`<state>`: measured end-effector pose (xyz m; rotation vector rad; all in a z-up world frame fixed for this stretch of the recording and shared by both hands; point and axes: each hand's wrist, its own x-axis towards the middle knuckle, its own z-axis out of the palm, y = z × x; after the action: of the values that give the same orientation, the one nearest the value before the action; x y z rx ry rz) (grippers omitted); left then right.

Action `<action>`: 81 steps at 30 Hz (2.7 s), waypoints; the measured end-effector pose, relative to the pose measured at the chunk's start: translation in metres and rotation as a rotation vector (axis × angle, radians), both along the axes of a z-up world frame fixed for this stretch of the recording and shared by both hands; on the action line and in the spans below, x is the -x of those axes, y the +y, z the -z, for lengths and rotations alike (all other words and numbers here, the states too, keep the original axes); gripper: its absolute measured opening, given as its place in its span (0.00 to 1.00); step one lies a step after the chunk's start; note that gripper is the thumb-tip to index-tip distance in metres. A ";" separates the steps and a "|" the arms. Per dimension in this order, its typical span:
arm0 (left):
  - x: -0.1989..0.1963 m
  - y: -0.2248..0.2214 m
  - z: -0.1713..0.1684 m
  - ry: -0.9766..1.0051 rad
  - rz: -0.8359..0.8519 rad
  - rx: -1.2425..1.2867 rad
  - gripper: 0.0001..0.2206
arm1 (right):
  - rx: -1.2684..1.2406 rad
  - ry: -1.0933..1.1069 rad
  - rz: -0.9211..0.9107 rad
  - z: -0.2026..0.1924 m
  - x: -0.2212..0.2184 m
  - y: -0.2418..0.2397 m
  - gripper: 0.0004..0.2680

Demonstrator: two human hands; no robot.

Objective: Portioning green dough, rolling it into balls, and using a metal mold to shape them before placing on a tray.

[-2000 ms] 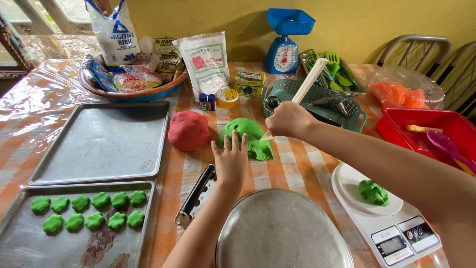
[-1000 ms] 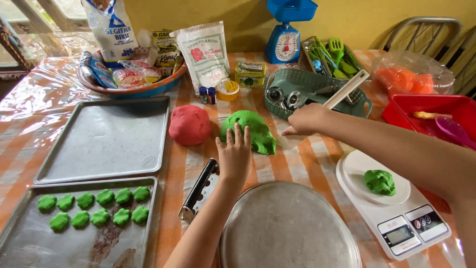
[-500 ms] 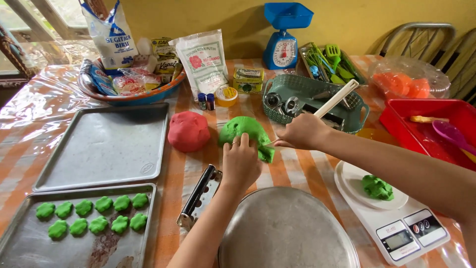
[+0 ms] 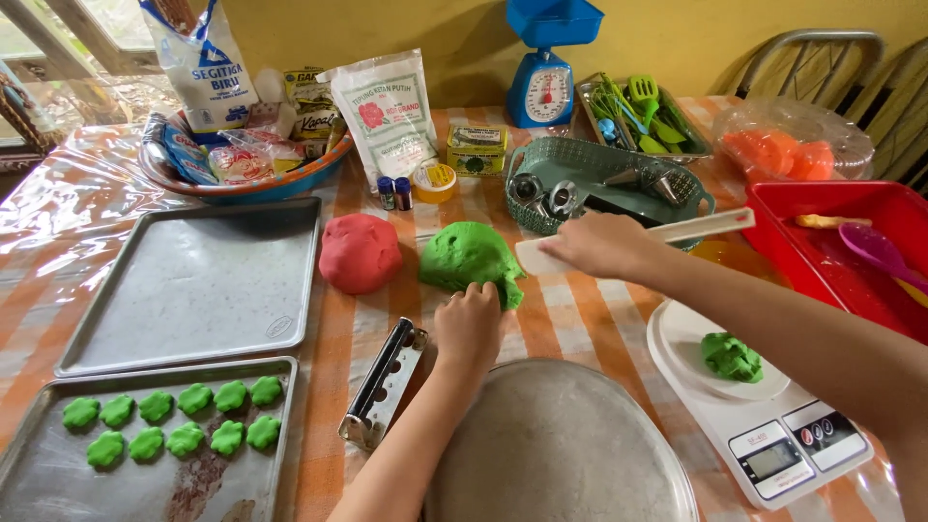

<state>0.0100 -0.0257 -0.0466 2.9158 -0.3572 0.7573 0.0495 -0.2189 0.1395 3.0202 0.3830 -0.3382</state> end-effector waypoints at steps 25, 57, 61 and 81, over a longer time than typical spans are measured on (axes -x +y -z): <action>0.009 -0.003 -0.016 -0.152 0.099 -0.009 0.21 | 0.306 -0.308 -0.353 0.004 0.020 0.019 0.19; 0.024 0.002 -0.048 -0.016 0.146 -0.098 0.25 | 0.555 -0.175 -0.379 0.122 -0.090 0.064 0.11; 0.008 0.006 -0.033 -0.050 0.113 -0.087 0.22 | 0.697 -0.158 -0.394 0.116 -0.090 0.042 0.11; 0.036 -0.009 -0.055 -0.095 0.229 -0.281 0.11 | 0.506 -0.240 -0.503 0.036 -0.022 0.011 0.18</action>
<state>-0.0256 -0.0348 0.0085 3.0200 -0.8562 0.8738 0.0713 -0.2083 0.1032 2.3347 0.8567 -0.0216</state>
